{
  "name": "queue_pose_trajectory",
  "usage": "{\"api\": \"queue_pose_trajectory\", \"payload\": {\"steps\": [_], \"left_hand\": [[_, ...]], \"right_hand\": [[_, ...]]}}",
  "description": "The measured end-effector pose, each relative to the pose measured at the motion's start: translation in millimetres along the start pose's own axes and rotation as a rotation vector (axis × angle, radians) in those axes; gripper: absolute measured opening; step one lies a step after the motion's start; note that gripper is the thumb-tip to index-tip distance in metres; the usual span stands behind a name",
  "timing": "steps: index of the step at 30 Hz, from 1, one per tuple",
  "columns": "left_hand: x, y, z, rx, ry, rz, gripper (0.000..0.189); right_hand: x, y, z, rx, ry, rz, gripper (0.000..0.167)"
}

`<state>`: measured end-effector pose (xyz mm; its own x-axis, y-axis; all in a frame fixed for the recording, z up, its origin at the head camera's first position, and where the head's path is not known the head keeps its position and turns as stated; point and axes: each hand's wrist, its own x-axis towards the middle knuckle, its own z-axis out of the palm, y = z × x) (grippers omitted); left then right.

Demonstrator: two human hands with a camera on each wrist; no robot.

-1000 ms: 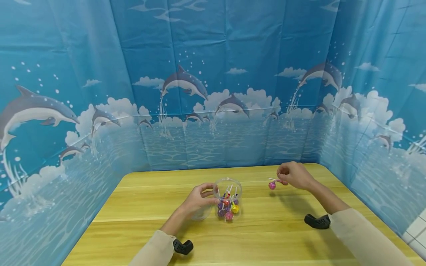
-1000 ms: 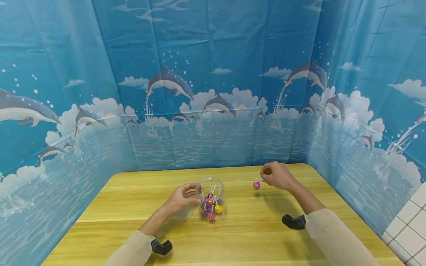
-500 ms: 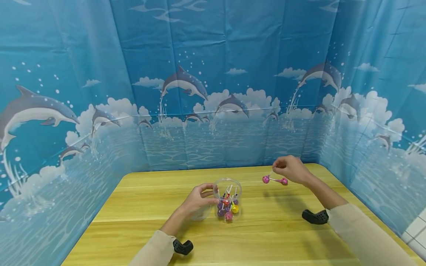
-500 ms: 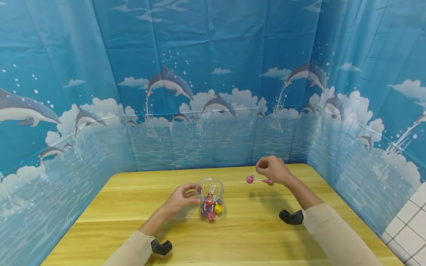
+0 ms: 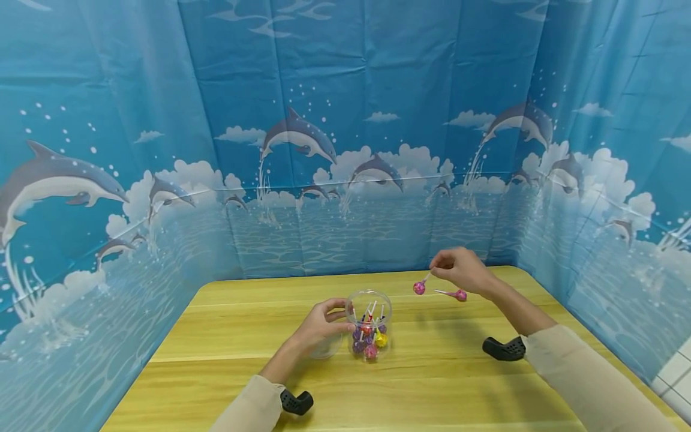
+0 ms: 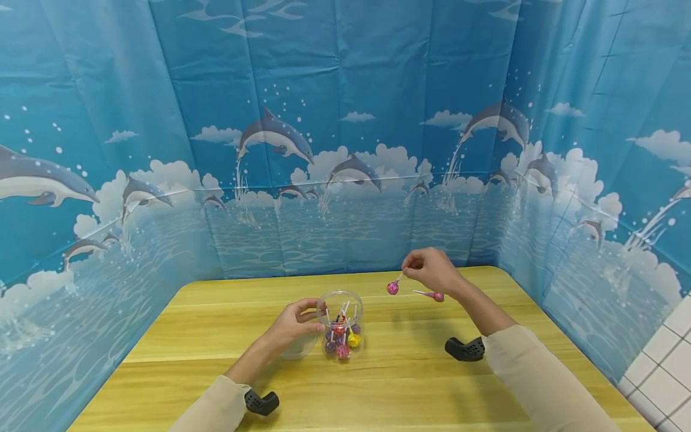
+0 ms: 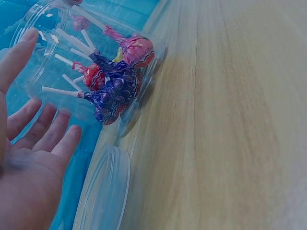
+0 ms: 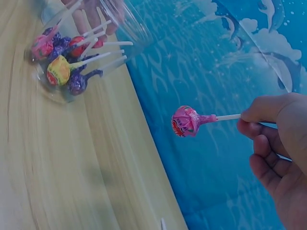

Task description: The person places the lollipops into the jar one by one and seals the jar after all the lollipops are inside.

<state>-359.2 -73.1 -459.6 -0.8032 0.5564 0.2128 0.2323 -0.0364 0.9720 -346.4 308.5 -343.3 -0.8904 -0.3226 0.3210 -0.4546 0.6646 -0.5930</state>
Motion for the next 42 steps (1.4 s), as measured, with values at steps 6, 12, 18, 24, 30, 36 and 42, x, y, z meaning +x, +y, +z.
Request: {"api": "queue_pose_trajectory", "payload": {"steps": [6, 12, 18, 24, 30, 36, 42], "left_hand": [[-0.7, 0.0, 0.3, 0.002, 0.01, -0.005, 0.057], [-0.8, 0.6, -0.2, -0.003, 0.004, -0.011, 0.057], [-0.6, 0.2, -1.0, -0.002, -0.005, 0.003, 0.058], [-1.2, 0.6, -0.7, -0.006, -0.001, -0.002, 0.059], [-0.6, 2.0, 0.3, -0.009, 0.01, -0.01, 0.059], [0.0, 1.6, 1.2, -0.009, 0.015, -0.018, 0.059], [0.2, 1.6, 1.0, -0.005, 0.005, -0.012, 0.062]], "right_hand": [[5.8, -9, 5, 0.004, -0.006, -0.043, 0.011], [10.9, -21, 11, -0.001, 0.001, -0.087, 0.008], [16.2, -32, 16, 0.008, -0.009, -0.139, 0.009], [21.9, -44, 25, 0.033, -0.027, -0.163, 0.009], [28.0, -57, 40, 0.093, -0.064, -0.165, 0.01], [34.4, -62, 59, 0.114, -0.105, -0.21, 0.009], [36.4, -67, 73, 0.134, -0.152, -0.217, 0.01]]}}
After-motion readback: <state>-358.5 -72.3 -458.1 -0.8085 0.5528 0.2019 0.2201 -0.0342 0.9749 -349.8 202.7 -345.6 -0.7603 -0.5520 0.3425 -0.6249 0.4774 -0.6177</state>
